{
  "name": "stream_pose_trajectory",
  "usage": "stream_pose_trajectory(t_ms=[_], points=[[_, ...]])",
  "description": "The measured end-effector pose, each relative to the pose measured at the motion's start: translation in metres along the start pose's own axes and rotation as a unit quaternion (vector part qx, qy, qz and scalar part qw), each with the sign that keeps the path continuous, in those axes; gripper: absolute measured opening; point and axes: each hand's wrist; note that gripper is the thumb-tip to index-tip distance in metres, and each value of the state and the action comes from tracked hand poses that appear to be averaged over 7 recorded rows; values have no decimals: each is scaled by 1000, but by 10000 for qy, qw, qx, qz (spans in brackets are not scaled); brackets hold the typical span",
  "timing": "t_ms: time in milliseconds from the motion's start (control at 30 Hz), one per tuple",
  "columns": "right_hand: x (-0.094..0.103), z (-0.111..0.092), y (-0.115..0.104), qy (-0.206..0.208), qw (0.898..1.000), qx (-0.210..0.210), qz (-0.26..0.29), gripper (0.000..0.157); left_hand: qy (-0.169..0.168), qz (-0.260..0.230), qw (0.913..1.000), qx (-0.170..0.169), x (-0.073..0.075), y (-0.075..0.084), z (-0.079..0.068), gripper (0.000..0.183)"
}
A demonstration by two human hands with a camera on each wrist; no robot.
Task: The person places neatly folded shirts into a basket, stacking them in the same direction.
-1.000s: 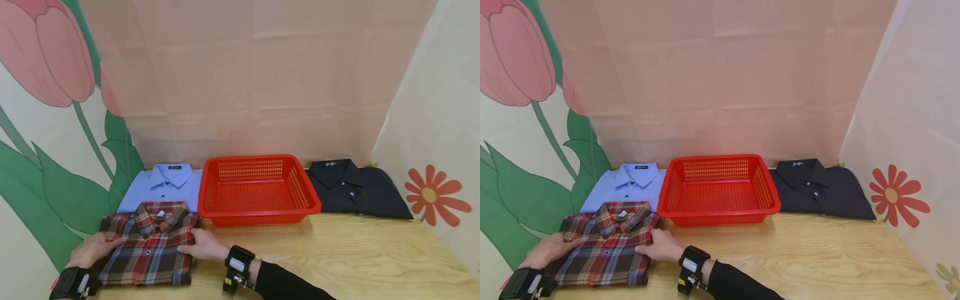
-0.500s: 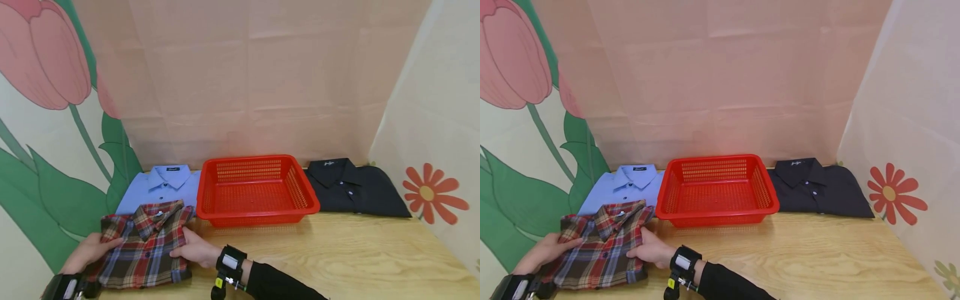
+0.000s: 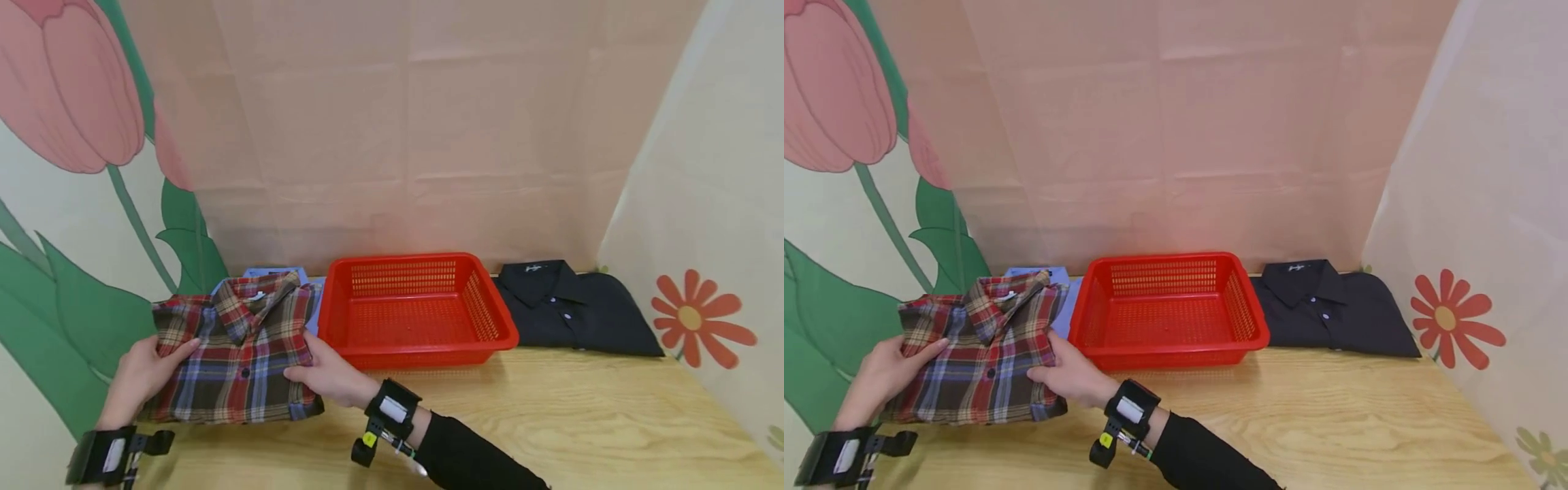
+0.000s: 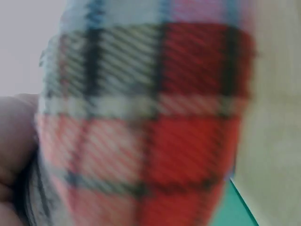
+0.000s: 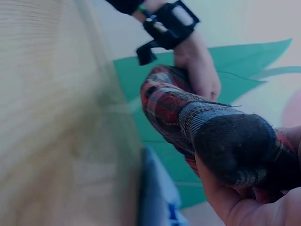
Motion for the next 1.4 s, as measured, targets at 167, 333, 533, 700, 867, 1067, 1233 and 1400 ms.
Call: stream_pose_trajectory(t_ms=[167, 333, 533, 700, 867, 1067, 1233, 1400], points=[[31, -12, -17, 315, 9995, -21, -1, 84, 476, -476, 9971, -361, -2, 29, 3, 56], [63, -23, -29, 658, 9977, -90, 96, 86, 825, -974, 9903, -544, -7, 58, 9, 56], [86, -29, -31, 936, 9954, -110, 160, 88, 1085, -1130, 9856, -643, -14, 81, 17, 48], [98, -33, -31, 856, 9957, 141, 332, 76, 1169, -1155, 9830, -824, -19, 94, 23, 50], [107, -35, -30, 590, 9959, 418, 536, 59, 1188, -1322, 9811, -768, -24, 102, 25, 47], [112, -37, -30, 827, 9945, 379, 522, 55, 1123, -1439, 9803, -759, -27, 107, 25, 48], [113, -37, -31, 999, 9928, 348, 563, 42, 1238, -1495, 9775, -828, -31, 111, 27, 45], [117, -36, -25, 1404, 9860, 310, 848, 30, 1303, -1523, 9754, -915, -36, 118, 29, 48]])
Point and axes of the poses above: each hand's wrist, its own z-axis towards the middle knuckle, its own x-axis out of the back of the hand, y = z × x, and after that the axes turned 6 degrees about z, right-handed
